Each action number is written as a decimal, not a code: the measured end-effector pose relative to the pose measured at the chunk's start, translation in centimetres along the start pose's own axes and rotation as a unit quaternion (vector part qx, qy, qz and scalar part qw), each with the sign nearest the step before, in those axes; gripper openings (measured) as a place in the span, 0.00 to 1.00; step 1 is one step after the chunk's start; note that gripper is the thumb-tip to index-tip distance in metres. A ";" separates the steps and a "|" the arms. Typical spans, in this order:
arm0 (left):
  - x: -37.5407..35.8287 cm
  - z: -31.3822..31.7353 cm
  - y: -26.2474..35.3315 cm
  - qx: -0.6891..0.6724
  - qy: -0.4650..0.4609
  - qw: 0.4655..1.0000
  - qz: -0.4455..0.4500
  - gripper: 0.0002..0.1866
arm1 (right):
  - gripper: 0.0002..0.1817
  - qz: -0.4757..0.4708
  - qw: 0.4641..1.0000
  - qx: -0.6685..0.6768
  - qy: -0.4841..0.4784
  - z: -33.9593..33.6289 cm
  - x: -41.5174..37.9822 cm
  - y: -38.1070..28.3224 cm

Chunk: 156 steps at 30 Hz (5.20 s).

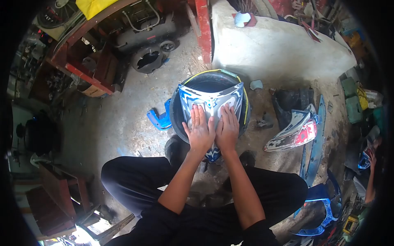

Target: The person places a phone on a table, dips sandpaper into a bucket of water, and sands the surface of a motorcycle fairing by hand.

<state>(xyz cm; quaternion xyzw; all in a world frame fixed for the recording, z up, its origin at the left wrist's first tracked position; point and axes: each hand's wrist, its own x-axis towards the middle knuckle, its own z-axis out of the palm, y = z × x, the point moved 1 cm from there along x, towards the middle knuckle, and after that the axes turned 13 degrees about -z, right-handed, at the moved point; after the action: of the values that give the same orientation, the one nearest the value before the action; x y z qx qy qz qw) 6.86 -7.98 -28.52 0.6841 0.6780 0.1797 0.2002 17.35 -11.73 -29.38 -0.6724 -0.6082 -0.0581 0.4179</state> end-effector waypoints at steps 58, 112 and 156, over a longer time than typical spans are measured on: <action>3.4 -0.4 -0.8 0.008 -0.007 0.998 0.062 0.37 | 0.20 -0.024 0.999 0.023 0.024 0.1 -0.1 0.2; 1.9 -0.5 2.7 0.034 0.002 0.984 0.174 0.32 | 0.22 0.017 0.996 0.071 0.045 0.0 -0.5 0.4; -0.5 -0.6 2.0 0.035 -0.011 0.997 0.074 0.39 | 0.24 0.032 0.997 0.048 0.045 -0.1 -0.3 0.2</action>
<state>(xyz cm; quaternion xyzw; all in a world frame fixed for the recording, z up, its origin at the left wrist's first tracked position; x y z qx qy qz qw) 8.26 -8.49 -26.93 0.7408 0.6294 0.1623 0.1698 17.53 -12.05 -29.59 -0.6673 -0.5692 -0.0458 0.4782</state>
